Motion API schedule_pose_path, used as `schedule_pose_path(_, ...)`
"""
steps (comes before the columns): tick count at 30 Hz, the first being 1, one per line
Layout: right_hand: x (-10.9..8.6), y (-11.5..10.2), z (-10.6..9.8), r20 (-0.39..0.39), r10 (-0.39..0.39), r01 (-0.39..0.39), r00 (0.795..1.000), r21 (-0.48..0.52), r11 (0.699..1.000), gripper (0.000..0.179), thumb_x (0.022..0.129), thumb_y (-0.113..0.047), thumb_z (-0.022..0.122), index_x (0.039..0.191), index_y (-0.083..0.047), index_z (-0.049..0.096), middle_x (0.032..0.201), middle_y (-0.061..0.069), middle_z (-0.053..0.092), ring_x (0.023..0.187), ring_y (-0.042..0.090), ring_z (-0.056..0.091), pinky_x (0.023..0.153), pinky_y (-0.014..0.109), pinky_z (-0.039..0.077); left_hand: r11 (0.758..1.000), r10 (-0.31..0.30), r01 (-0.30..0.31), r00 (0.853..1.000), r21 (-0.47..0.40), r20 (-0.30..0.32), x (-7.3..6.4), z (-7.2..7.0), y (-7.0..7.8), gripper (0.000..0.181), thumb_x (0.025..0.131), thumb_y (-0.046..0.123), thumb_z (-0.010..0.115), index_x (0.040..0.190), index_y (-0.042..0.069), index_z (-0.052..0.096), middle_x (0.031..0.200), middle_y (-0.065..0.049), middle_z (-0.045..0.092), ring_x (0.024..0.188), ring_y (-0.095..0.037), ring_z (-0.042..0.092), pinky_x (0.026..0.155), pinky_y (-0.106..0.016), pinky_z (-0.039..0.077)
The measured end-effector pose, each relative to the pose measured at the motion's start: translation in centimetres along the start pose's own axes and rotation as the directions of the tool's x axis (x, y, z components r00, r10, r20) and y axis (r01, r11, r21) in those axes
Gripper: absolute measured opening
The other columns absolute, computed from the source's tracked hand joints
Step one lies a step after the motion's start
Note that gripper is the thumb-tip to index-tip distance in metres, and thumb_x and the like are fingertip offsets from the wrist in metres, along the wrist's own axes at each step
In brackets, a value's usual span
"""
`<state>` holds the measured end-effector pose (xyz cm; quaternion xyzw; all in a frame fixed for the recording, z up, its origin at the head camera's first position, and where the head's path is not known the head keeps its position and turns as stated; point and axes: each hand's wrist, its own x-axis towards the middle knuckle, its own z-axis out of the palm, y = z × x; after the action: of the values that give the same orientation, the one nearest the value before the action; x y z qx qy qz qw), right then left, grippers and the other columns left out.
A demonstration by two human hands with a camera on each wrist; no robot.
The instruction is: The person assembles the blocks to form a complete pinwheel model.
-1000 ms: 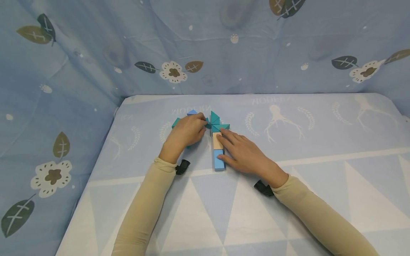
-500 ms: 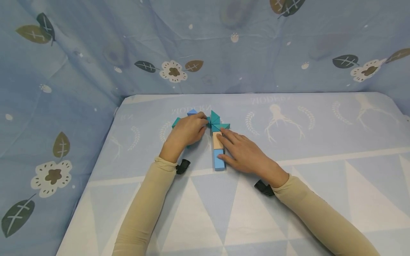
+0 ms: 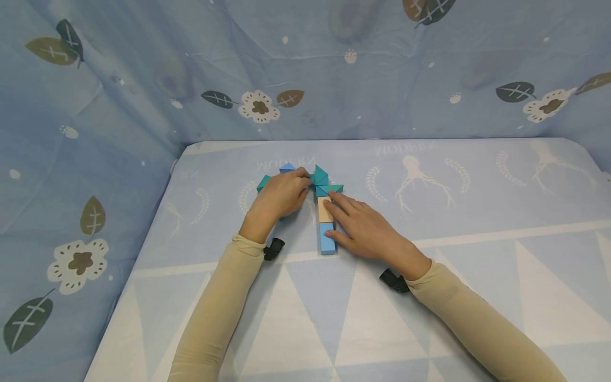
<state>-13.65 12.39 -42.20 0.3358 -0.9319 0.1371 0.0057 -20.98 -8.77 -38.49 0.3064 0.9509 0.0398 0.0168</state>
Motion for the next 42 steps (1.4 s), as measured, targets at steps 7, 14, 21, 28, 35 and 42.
schedule_pose_path(7, 0.0, 0.0, -0.1, -0.005, -0.003, 0.003, 1.000, -0.002, 1.000, 0.068, 0.098, -0.043, 0.055, 0.150, -0.003, 0.037, 0.159, 0.018, 0.029, 0.142, 0.034, 0.037, 0.110, 0.050, 0.037, 1.000, 0.003, -0.003, 1.000, 0.010, -0.005, 0.2, 0.0, 0.0, 0.028, 0.100, 0.014, 0.056, 0.124, 0.007, 0.068, 0.131, -0.009, 0.061, 0.110, -0.026, 0.065, 0.090, -0.038, 0.055)
schedule_pose_path(14, 0.0, 0.0, -0.1, 0.009, 0.004, -0.004, 1.000, 0.003, 1.000, 0.068, 0.099, -0.043, 0.054, 0.151, -0.004, 0.036, 0.159, 0.017, 0.028, 0.143, 0.034, 0.036, 0.110, 0.051, 0.037, 1.000, 0.009, -0.009, 1.000, 0.005, -0.012, 0.2, -0.1, -0.1, 0.028, 0.099, 0.012, 0.057, 0.125, 0.007, 0.067, 0.132, -0.009, 0.060, 0.113, -0.027, 0.064, 0.092, -0.038, 0.054)
schedule_pose_path(21, 0.0, 0.0, -0.1, 0.023, 0.005, -0.005, 1.000, 0.008, 1.000, 0.068, 0.099, -0.043, 0.053, 0.152, -0.004, 0.034, 0.160, 0.018, 0.026, 0.142, 0.035, 0.036, 0.111, 0.051, 0.036, 0.994, -0.065, 0.054, 0.991, -0.099, -0.116, -1.1, -2.4, -3.1, 0.029, 0.097, 0.007, 0.058, 0.124, 0.004, 0.067, 0.125, -0.012, 0.063, 0.109, -0.030, 0.064, 0.092, -0.042, 0.052)
schedule_pose_path(28, 0.0, -0.1, 0.0, 0.039, 0.016, -0.017, 0.999, 0.011, 1.000, 0.068, 0.100, -0.043, 0.052, 0.152, -0.003, 0.033, 0.160, 0.018, 0.025, 0.143, 0.036, 0.036, 0.111, 0.051, 0.036, 0.962, -0.213, 0.202, 0.976, -0.185, -0.038, -3.0, -3.5, -6.9, 0.028, 0.093, 0.009, 0.065, 0.120, 0.003, 0.069, 0.110, -0.015, 0.068, 0.102, -0.031, 0.064, 0.088, -0.045, 0.052)
schedule_pose_path(35, -0.1, -0.1, 0.1, 0.031, 0.013, -0.013, 0.999, 0.011, 1.000, 0.068, 0.100, -0.042, 0.052, 0.152, -0.003, 0.033, 0.160, 0.019, 0.026, 0.142, 0.036, 0.037, 0.110, 0.051, 0.037, 0.930, -0.275, 0.275, 0.961, -0.245, 0.032, -3.3, -3.1, -8.2, 0.028, 0.089, 0.010, 0.071, 0.116, 0.005, 0.072, 0.104, -0.015, 0.072, 0.095, -0.028, 0.065, 0.085, -0.043, 0.052)
schedule_pose_path(42, 0.0, -0.1, 0.1, 0.034, 0.011, -0.011, 0.999, 0.016, 1.000, 0.068, 0.100, -0.041, 0.052, 0.152, -0.003, 0.032, 0.160, 0.019, 0.025, 0.142, 0.036, 0.036, 0.111, 0.051, 0.037, 0.924, -0.264, 0.270, 0.963, -0.272, 0.060, -3.2, -2.6, -8.6, 0.031, 0.087, 0.013, 0.074, 0.117, 0.005, 0.072, 0.103, -0.015, 0.073, 0.094, -0.027, 0.067, 0.084, -0.042, 0.052)
